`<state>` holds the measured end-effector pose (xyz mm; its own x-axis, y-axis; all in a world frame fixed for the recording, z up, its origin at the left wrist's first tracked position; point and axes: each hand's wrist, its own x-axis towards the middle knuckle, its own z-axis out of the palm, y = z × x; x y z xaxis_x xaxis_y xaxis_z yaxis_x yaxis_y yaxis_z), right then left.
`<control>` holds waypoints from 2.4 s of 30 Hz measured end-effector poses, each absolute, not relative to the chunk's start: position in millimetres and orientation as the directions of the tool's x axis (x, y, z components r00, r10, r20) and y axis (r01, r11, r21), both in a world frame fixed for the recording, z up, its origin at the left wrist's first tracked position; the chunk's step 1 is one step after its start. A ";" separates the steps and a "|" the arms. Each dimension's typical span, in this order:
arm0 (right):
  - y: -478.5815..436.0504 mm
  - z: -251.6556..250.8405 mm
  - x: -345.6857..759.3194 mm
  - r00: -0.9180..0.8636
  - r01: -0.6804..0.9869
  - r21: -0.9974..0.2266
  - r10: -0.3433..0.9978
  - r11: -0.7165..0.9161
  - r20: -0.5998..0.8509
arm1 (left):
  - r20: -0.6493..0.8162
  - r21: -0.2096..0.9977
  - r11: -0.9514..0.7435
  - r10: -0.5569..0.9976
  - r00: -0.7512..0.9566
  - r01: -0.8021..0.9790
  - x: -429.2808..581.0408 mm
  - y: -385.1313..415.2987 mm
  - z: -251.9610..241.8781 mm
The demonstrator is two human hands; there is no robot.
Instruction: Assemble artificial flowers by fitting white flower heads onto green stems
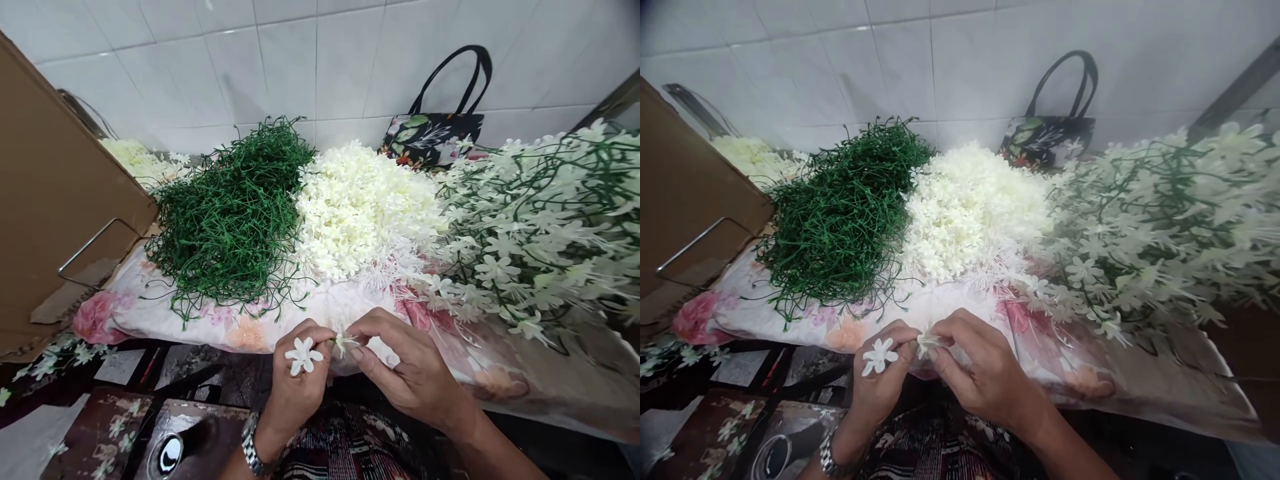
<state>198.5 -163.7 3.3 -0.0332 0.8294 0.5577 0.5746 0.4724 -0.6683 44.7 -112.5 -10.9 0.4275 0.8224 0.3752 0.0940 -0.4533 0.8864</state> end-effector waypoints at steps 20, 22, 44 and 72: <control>-179.2 -4.3 198.4 0.106 0.569 -0.723 0.837 0.392 0.537 | 0.695 0.320 -0.874 0.478 0.537 0.365 53.4 -125.8 -13.7; -178.3 -3.9 198.5 0.125 0.571 -0.732 0.842 0.371 0.524 | 0.694 0.292 -0.879 0.466 0.550 0.377 54.1 -124.7 -14.0; -158.8 -15.4 198.6 0.077 0.674 -0.633 0.816 0.382 0.573 | 0.262 0.941 -0.319 0.898 0.354 0.111 70.4 -111.2 -11.4; -154.9 5.7 209.6 -0.070 0.711 -0.537 0.805 0.454 0.588 | -0.182 0.915 0.303 0.899 0.399 -0.265 66.5 -102.7 -24.3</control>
<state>209.6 -154.9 5.7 -0.0702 0.8055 0.5885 0.7112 0.4540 -0.5366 66.5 -102.7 -24.3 0.3988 0.8987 -0.1822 -0.2650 0.3032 0.9153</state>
